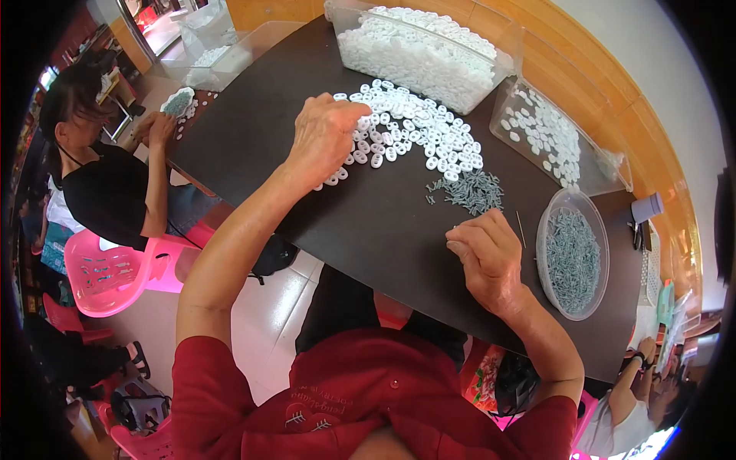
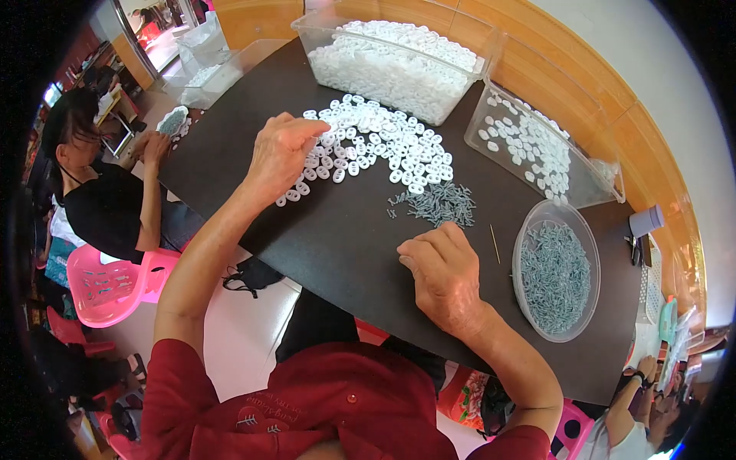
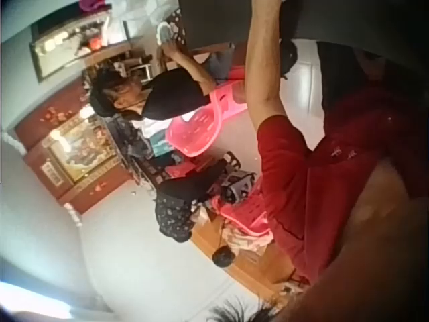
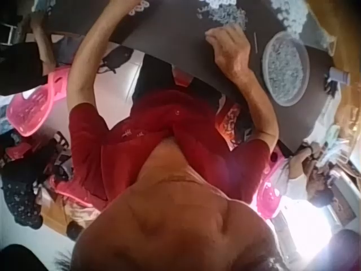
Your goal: Assembling small plastic components by manually inserting metal pins into pre-drilled holes.
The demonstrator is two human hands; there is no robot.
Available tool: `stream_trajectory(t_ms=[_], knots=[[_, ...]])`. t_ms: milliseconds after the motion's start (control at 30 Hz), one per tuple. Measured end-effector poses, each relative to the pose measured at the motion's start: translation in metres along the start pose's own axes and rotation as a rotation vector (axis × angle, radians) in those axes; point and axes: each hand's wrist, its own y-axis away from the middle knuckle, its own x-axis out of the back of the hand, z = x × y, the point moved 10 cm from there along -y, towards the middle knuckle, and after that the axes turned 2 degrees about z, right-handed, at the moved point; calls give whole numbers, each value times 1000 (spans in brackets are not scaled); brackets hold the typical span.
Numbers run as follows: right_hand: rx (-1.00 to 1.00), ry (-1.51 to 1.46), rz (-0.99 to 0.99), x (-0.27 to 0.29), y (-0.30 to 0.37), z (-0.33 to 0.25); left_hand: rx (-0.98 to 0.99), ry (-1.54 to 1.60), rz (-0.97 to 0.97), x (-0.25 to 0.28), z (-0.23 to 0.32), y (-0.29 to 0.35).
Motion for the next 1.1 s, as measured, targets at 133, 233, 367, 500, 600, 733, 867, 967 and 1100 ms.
stream_trajectory(t_ms=[133, 233, 367, 500, 600, 733, 867, 967, 1100], knots=[[-8, -3, 2, 2, 1, -1, 61, -147, -139, -12, -16, -6], [-22, -18, 5, 5, 4, 1, 21, -225, -188, -16, -11, 0], [-19, -32, 8, 4, 5, 1, -51, -263, -270, -24, -7, 8], [-6, -33, 11, 5, 3, -1, 21, -161, -223, -19, -12, 4], [0, -32, 12, 5, 3, -2, 12, -161, -237, -23, -8, 2], [-3, -28, 6, 5, 1, -5, -19, -344, -383, -41, -4, 2], [0, -29, 14, 3, 1, -6, -5, -318, -439, -51, -1, 4], [-5, -38, 20, 4, 2, -6, -71, -273, -376, -44, 10, 2], [-33, -32, 48, 7, 5, 0, 15, -129, -335, -25, 23, -3]])
